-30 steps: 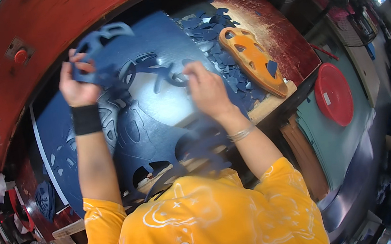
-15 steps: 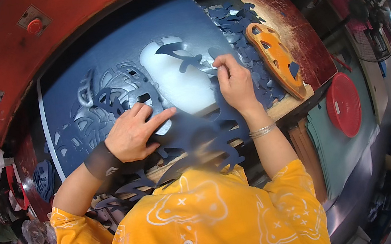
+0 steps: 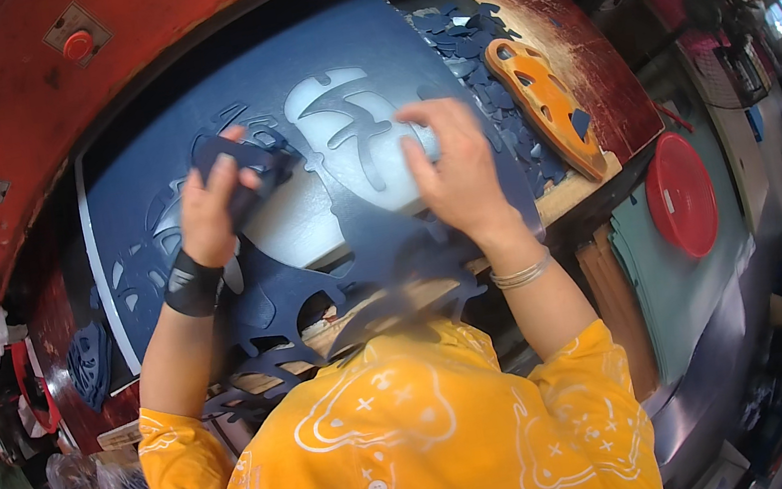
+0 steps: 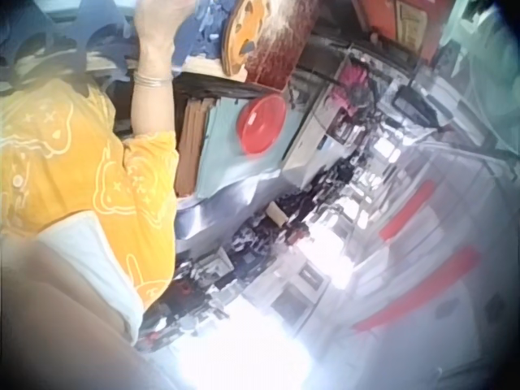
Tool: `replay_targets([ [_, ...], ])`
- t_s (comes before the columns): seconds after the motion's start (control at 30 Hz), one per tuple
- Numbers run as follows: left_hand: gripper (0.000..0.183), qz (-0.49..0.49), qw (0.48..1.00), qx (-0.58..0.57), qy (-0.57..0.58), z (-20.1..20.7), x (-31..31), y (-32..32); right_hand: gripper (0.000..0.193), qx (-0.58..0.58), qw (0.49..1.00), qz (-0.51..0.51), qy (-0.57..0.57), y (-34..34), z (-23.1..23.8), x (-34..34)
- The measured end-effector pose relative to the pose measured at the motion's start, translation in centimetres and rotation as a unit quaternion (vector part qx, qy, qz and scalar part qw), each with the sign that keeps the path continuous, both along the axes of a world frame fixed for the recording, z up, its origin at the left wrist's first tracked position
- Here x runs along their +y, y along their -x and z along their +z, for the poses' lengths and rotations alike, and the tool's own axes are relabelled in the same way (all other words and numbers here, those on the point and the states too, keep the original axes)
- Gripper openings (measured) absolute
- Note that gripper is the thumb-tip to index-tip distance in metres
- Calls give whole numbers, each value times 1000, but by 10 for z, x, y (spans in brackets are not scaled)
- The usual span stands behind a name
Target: The person operates a hydraulic press to cut blue material into shaped pieces using a wooden guide. They repeatedly place the material, press the machine, remove cut pieces, and stack them. The person also replaces the material sheet when needed.
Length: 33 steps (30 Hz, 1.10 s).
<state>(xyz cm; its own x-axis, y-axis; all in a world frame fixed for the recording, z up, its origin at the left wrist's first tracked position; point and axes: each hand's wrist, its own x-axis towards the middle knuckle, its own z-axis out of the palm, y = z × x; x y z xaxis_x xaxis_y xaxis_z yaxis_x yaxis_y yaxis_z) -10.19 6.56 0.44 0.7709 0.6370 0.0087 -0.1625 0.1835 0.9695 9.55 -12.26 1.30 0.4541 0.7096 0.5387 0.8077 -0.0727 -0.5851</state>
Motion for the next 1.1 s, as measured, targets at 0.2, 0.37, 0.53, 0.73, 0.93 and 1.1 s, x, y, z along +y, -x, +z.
replay_targets([
  [0.2,38,14,992,-53,117,-2,10,2,26,85,984,148,-57,75,1,70],
  [0.37,37,63,995,-34,64,6,15,3,13,142,984,107,-2,60,3,85],
  [0.53,38,60,998,-18,14,17,21,13,16,1,978,167,122,48,23,47],
  [0.73,38,27,1000,10,-6,12,20,13,39,170,967,144,125,88,8,83],
  [0.93,36,34,998,20,-54,7,19,10,26,203,958,185,81,89,1,87],
  [1.1,34,7,997,11,-70,13,25,-1,13,149,974,157,-59,100,-12,91],
])
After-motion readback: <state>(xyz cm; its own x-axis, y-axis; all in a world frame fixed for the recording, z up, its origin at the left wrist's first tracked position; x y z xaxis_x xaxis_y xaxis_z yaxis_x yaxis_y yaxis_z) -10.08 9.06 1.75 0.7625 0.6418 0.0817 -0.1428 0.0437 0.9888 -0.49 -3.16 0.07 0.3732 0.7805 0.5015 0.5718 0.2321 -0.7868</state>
